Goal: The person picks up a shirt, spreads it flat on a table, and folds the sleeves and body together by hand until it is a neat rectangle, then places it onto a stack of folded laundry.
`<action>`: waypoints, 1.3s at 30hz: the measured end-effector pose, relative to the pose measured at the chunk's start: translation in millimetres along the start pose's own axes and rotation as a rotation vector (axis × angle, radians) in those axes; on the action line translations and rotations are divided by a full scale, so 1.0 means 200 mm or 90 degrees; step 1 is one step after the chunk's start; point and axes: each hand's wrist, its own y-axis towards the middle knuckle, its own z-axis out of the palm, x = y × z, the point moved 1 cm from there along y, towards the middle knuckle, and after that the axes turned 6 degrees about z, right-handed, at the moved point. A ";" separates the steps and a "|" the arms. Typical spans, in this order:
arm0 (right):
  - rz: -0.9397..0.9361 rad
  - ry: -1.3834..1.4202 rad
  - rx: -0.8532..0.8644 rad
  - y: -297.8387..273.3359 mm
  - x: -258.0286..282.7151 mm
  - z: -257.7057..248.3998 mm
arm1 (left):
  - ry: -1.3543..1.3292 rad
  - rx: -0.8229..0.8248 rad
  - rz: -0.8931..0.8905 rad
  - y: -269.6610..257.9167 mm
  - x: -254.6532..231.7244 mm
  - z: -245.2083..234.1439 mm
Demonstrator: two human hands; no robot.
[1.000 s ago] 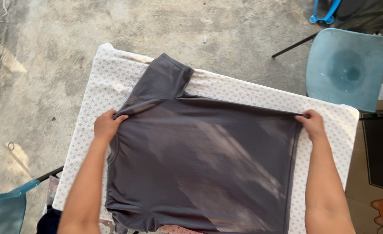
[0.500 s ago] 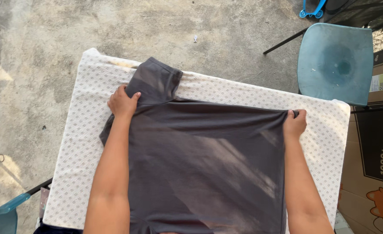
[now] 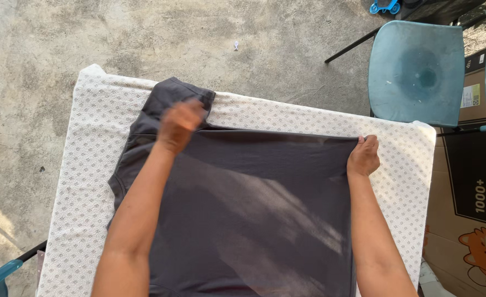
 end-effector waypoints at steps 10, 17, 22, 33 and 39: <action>-0.010 -0.010 -0.039 -0.01 0.01 0.00 | -0.173 0.035 -0.042 0.12 0.00 0.04; -0.016 -0.003 -0.107 -0.09 0.20 -0.12 | -0.084 -0.150 -0.277 0.03 -0.55 -0.13; -0.468 0.174 0.045 -0.82 0.66 -0.21 | -0.322 0.041 -0.236 -0.24 -1.10 -0.34; -0.183 0.040 0.190 -0.60 0.02 -0.36 | -0.161 0.186 -0.483 -0.98 -0.15 -0.22; -0.391 0.197 0.204 -1.37 0.64 -0.45 | -0.211 0.219 -0.314 -0.71 -1.05 -0.46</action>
